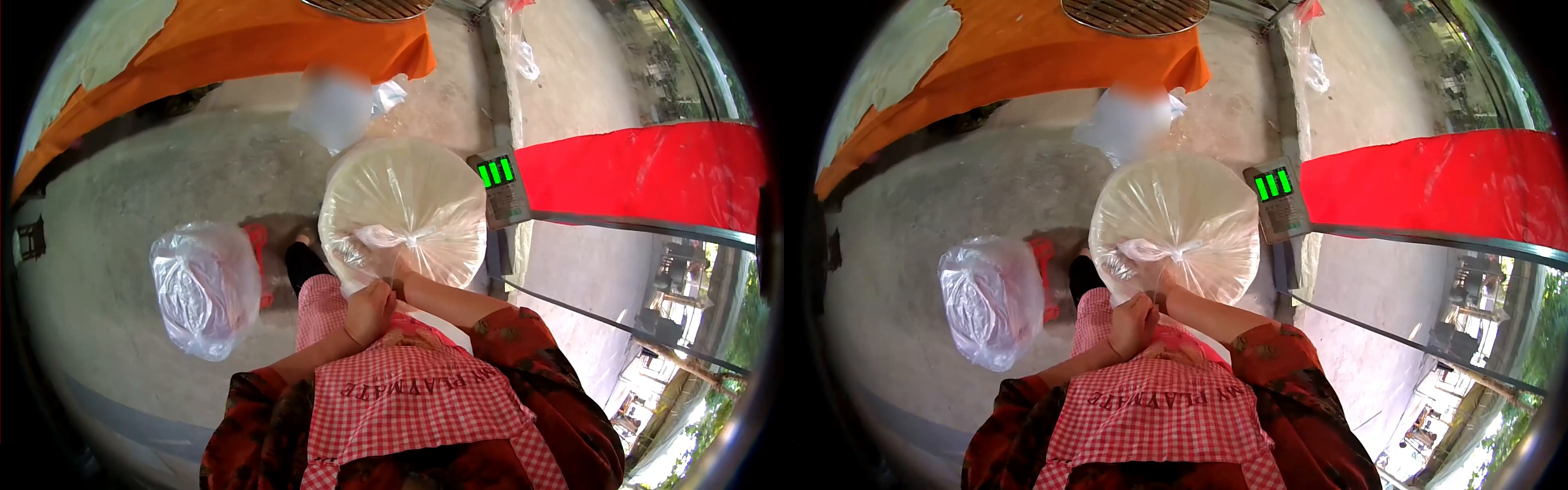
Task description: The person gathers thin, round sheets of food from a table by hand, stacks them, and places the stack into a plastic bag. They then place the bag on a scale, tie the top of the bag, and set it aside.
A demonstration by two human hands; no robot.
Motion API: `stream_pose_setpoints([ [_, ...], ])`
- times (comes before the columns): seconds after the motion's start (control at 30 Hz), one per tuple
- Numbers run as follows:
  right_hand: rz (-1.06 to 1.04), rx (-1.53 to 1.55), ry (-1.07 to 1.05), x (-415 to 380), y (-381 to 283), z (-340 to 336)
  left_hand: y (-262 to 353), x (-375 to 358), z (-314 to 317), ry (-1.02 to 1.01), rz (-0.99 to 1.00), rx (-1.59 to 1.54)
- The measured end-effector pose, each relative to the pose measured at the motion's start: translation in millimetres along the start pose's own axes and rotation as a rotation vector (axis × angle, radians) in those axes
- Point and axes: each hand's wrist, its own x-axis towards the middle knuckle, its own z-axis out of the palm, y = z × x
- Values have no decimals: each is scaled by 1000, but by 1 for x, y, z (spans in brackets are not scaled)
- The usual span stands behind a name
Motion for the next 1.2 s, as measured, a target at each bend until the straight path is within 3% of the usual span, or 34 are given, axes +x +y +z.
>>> stream_pose_setpoints([
  [0.1, -72, -138, 46, 4, -2, -4, 2, 2, -2, -5, 10, -22],
  [0.13, 134, 329, 78, 5, 4, 14, 1, 1, -4, -26, 25, -15],
  [0.23, 191, 336, 23, -6, 5, 13, 0, 0, -7, -73, 50, -15],
  [0.27, 219, 208, 12, -9, -1, 9, -1, 0, -8, -74, 43, -26],
  [0.33, 239, 509, 52, -10, -1, 7, -2, 0, -10, -75, 26, -39],
  [0.4, 221, 500, 83, -13, -6, 7, -3, 0, -10, -77, 9, -48],
  [0.47, 162, 169, 95, -15, -7, -2, -2, 0, -10, -94, -23, -58],
  [0.57, 133, 1148, 236, -17, -11, -10, 0, 5, -14, -87, -70, -104],
  [0.63, 121, 1075, 21, -17, -13, -28, 1, 10, -21, -86, -132, -113],
  [0.7, 125, 259, -485, -11, -20, -105, 0, 18, -29, -95, -226, -91],
  [0.73, 114, 328, -308, -22, -12, -60, -5, 23, -28, 9, -33, -54],
  [0.83, -22, 412, -106, -33, -3, -55, -19, 26, -24, 84, 39, -21],
  [0.97, -279, 127, 190, -56, 4, -82, -35, 24, -18, -54, -203, -249],
  [1.07, -22, 257, 293, -79, -2, -119, -24, 36, -32, -107, -590, -441],
  [1.2, 476, 594, 257, -111, -33, -92, -40, 43, -38, -104, -714, -553],
])
